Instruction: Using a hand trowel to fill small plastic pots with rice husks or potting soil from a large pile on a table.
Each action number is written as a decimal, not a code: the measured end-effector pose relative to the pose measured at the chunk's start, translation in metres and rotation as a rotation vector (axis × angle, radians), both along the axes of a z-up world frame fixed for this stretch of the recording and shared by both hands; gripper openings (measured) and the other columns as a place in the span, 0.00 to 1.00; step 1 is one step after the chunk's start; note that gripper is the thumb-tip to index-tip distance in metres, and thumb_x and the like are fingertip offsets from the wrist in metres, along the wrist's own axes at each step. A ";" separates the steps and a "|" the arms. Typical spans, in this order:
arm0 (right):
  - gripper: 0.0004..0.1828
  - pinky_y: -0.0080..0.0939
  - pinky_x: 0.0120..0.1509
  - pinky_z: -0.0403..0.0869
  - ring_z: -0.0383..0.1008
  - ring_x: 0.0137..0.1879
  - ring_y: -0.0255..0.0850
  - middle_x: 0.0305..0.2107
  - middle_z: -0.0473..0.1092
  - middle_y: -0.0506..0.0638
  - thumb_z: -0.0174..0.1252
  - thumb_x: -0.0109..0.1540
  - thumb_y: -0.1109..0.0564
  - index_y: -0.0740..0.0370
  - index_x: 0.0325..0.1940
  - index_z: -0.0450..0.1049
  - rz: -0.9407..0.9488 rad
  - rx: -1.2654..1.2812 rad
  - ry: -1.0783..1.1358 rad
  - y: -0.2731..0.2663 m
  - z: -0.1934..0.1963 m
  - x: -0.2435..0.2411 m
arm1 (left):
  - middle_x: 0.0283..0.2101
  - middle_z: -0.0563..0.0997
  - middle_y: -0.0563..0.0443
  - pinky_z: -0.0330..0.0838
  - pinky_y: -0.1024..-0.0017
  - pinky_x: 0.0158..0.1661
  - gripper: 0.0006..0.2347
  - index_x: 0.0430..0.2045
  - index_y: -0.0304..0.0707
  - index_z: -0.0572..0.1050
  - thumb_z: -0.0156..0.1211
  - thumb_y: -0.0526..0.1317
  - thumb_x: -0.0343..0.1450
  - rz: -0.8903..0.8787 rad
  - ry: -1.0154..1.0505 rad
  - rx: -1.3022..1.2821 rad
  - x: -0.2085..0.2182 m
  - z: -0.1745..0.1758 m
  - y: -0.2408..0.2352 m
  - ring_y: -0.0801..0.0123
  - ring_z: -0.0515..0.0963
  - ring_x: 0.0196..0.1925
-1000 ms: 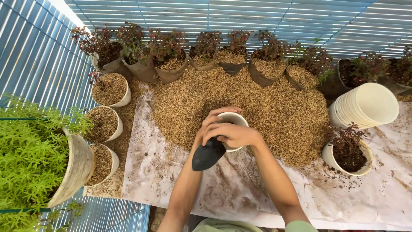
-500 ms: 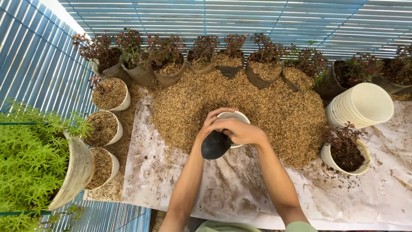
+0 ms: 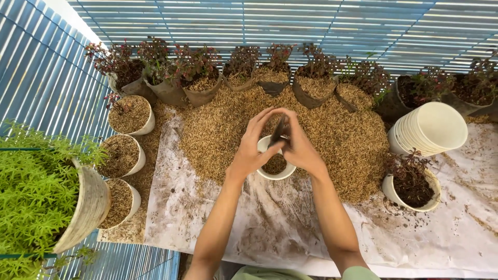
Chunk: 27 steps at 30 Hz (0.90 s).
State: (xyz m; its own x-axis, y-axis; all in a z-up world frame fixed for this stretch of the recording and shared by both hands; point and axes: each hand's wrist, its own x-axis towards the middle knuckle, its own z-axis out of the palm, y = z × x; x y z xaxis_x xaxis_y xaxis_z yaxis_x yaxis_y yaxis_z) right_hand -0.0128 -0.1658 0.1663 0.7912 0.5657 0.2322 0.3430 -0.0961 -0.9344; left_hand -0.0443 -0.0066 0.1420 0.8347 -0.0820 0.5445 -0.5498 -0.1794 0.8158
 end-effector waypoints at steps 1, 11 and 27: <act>0.46 0.66 0.52 0.78 0.75 0.48 0.65 0.44 0.65 0.66 0.45 0.53 0.84 0.59 0.73 0.52 -0.001 0.000 0.008 0.001 0.005 -0.005 | 0.67 0.64 0.32 0.53 0.42 0.68 0.33 0.66 0.31 0.61 0.65 0.51 0.70 -0.001 0.008 0.000 -0.001 -0.008 -0.001 0.44 0.58 0.73; 0.19 0.60 0.62 0.72 0.71 0.56 0.56 0.44 0.68 0.59 0.68 0.57 0.60 0.62 0.50 0.73 -0.083 0.016 -0.169 -0.013 0.031 -0.016 | 0.24 0.82 0.39 0.76 0.68 0.27 0.09 0.30 0.30 0.79 0.53 0.36 0.76 -0.224 -0.003 0.141 -0.011 0.021 0.019 0.56 0.82 0.24; 0.15 0.38 0.25 0.70 0.76 0.20 0.48 0.15 0.71 0.52 0.61 0.66 0.51 0.52 0.55 0.68 -0.464 -0.220 -0.448 -0.013 0.028 -0.024 | 0.65 0.69 0.32 0.59 0.47 0.67 0.57 0.67 0.32 0.60 0.77 0.67 0.46 -0.179 0.069 0.459 0.002 -0.062 0.028 0.42 0.68 0.68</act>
